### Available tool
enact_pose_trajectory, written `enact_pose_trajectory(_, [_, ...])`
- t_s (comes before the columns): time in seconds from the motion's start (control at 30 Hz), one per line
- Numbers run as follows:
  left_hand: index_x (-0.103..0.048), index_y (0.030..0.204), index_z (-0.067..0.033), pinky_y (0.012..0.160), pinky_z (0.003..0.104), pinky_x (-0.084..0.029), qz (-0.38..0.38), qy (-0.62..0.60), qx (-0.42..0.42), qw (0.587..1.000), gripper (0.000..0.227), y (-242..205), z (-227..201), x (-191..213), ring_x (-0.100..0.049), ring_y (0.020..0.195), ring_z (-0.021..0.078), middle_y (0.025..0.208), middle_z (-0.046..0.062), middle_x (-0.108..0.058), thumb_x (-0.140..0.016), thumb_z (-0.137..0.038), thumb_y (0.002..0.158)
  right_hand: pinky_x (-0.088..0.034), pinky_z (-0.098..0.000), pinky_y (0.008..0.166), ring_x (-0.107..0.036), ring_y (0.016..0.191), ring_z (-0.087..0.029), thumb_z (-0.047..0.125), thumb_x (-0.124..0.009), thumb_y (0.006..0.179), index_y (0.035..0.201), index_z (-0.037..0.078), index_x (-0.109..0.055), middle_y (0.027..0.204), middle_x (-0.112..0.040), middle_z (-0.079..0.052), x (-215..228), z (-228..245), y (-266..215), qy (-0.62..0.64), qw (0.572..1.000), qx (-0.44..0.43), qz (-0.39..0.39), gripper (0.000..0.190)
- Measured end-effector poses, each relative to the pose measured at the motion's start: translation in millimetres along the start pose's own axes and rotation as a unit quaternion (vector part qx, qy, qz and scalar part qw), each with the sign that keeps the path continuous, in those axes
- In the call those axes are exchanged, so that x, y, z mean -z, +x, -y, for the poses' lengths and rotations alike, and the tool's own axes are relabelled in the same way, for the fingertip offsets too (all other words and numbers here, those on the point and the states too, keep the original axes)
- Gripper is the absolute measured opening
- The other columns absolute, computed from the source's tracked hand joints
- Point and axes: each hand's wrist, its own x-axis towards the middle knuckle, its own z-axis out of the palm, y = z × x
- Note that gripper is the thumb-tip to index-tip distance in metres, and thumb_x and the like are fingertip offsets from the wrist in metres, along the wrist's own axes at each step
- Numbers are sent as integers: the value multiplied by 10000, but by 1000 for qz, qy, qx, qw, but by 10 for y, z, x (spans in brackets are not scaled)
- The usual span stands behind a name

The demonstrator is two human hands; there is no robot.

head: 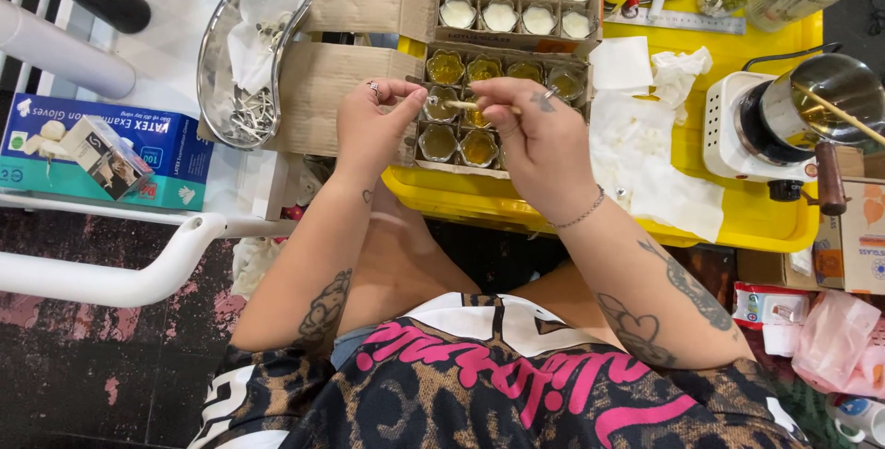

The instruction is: Preparing small jars by inserting wicks and securing them with wooden sticks for candle making.

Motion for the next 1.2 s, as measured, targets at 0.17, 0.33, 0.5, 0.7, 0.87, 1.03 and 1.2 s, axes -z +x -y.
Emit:
enact_pose_trajectory(0.17, [-796, 957, -72, 656, 222, -478, 0, 20, -38, 999, 171, 27, 114, 25, -550, 715, 35, 798, -54, -626, -814, -225, 883, -594, -285, 822, -745, 947, -186, 109, -605, 1101, 1228, 54, -673, 1078, -730, -93, -32, 7, -1, 27, 999, -3, 21, 154])
enact_pose_trajectory(0.33, [-796, 960, -73, 664, 226, -471, -7, 26, -30, 999, 170, 17, 72, 22, -524, 719, 48, 823, -51, -612, -816, -223, 882, -586, -288, 802, -744, 915, -181, 105, -610, 1100, 1224, 54, -680, 1036, -733, -83, -6, -32, 14, 1, 1000, -30, 6, 151])
enact_pose_trajectory(0.5, [-801, 957, -86, 684, 249, -484, -11, 63, -47, 997, 192, 38, 104, -1, -540, 744, 70, 830, -38, -606, -825, -256, 871, -593, -289, 854, -739, 975, -188, 91, -590, 1109, 1250, 47, -662, 1107, -724, -101, -29, -20, 7, 42, 999, 4, 22, 164])
enact_pose_trajectory(0.7, [-803, 958, -102, 724, 274, -494, -7, 84, -61, 995, 203, 8, 44, -1, -569, 798, 95, 868, -18, -614, -810, -288, 876, -598, -284, 844, -744, 961, -184, 117, -601, 1101, 1212, 45, -669, 1066, -726, -96, -9, -19, -22, 59, 998, -24, 20, 148])
enact_pose_trajectory(0.87, [-804, 958, -110, 754, 300, -500, -10, 112, -74, 991, 214, 28, 35, -33, -591, 822, 135, 875, 15, -635, -811, -304, 870, -593, -289, 842, -745, 970, -177, 107, -604, 1108, 1206, 39, -669, 1094, -732, -102, -4, -94, -10, 18, 1000, -11, 10, 136])
enact_pose_trajectory(1.03, [-801, 951, -118, 781, 335, -511, 0, 152, -81, 985, 208, 18, -95, -35, -640, 869, 184, 912, 45, -676, -800, -307, 866, -604, -284, 834, -751, 951, -167, 95, -613, 1098, 1204, 35, -661, 1051, -733, -86, 48, -82, 1, 66, 996, -44, 25, 131])
enact_pose_trajectory(1.2, [-791, 932, -112, 848, 357, -507, -3, 157, -122, 980, 181, 23, -165, -39, -661, 951, 235, 971, 70, -705, -782, -285, 883, -608, -265, 861, -735, 966, -143, 98, -566, 1130, 1222, -1, -644, 1094, -720, -85, 169, -194, -26, 108, 992, -72, -4, 156])
